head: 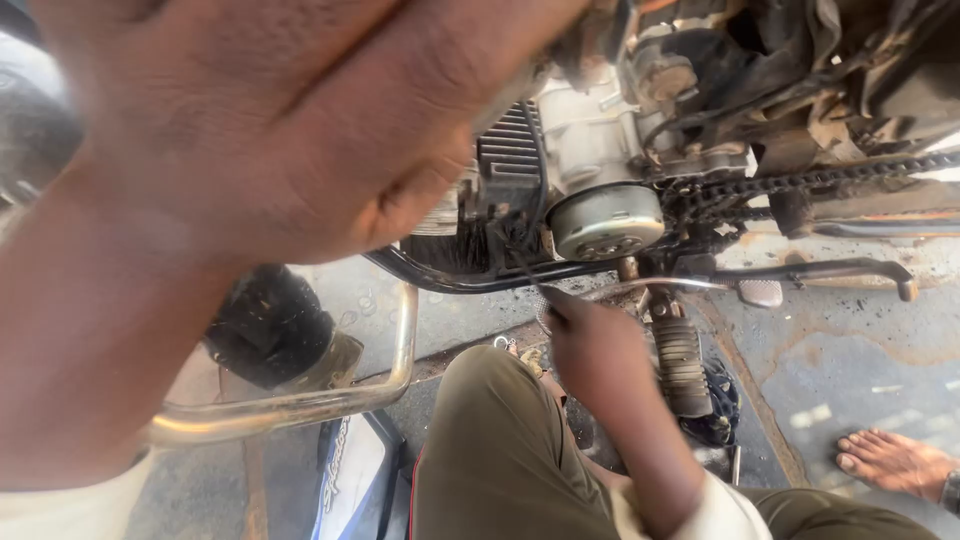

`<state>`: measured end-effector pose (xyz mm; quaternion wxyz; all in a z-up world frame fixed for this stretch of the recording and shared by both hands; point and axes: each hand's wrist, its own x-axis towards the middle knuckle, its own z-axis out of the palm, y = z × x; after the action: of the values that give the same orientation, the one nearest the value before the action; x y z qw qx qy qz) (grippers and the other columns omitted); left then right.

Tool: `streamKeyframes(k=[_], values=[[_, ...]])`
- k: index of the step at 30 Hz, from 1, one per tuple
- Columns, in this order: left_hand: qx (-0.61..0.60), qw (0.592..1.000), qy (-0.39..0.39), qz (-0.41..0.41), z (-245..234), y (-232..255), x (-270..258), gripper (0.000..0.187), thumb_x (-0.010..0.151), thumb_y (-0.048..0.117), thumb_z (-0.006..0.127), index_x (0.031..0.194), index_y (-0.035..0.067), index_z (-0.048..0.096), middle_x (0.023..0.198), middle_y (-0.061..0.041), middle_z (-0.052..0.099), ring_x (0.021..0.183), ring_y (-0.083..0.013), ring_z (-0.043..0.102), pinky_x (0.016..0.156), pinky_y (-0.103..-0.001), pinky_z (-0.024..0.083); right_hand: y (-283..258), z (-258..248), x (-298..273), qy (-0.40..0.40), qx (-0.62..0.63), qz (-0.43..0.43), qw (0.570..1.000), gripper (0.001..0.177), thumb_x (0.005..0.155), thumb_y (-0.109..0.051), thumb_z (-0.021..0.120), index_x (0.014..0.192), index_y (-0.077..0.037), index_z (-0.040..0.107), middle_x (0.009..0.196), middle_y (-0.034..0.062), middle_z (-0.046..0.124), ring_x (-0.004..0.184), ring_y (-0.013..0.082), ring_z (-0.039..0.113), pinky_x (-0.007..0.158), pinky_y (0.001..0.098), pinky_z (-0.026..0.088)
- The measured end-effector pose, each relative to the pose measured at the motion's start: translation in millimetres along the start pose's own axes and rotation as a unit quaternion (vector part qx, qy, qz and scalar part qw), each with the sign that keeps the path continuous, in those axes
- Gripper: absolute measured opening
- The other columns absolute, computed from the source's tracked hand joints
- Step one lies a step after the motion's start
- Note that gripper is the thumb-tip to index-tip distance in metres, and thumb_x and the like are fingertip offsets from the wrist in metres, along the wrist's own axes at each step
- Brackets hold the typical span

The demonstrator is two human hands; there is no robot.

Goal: Repairing or adjusting the engine and drive chain components of a motorcycle using a screwdriver.

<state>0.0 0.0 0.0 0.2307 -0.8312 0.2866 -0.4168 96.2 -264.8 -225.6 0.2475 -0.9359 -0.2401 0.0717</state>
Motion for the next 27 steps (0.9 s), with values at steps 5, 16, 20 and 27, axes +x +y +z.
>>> streamKeyframes(k=[5,16,20,27], values=[[0.001,1.0,0.002,0.006,6,-1,9,0.055,0.09,-0.003,0.062,0.144,0.009,0.063,0.13,-0.005,0.063,0.096,-0.0147,0.06,0.077,-0.028,0.046,16,19,2,0.049,0.003,-0.082,0.995,0.03,0.092,-0.018,0.063,0.119,-0.014,0.074,0.077,0.0182,0.072,0.07,0.0403,0.069,0.063,0.0521,0.053],[-0.049,0.999,-0.014,-0.014,29,-2,16,0.067,0.086,-0.012,0.062,0.151,0.005,0.059,0.133,-0.01,0.06,0.088,-0.0147,0.06,0.072,-0.027,0.047,21,20,2,0.035,0.026,-0.092,0.995,0.033,0.091,-0.019,0.063,0.121,-0.013,0.074,0.074,0.019,0.07,0.064,0.0386,0.067,0.058,0.0517,0.052],[-0.127,0.991,-0.033,-0.028,37,9,16,0.06,0.091,-0.01,0.062,0.15,0.001,0.06,0.132,-0.014,0.061,0.087,-0.0159,0.061,0.07,-0.028,0.046,22,18,-3,0.055,0.033,-0.091,0.994,0.033,0.091,-0.018,0.062,0.122,-0.012,0.074,0.071,0.0185,0.069,0.065,0.0391,0.067,0.059,0.0521,0.052],[-0.057,0.998,-0.005,-0.016,42,10,16,0.06,0.093,-0.008,0.06,0.151,0.007,0.06,0.142,-0.013,0.056,0.11,-0.0197,0.054,0.087,-0.035,0.042,17,13,24,-0.046,-0.126,-0.135,0.982,0.017,0.086,-0.014,0.062,0.097,-0.009,0.075,0.075,0.0157,0.069,0.074,0.0378,0.069,0.065,0.0532,0.053]])
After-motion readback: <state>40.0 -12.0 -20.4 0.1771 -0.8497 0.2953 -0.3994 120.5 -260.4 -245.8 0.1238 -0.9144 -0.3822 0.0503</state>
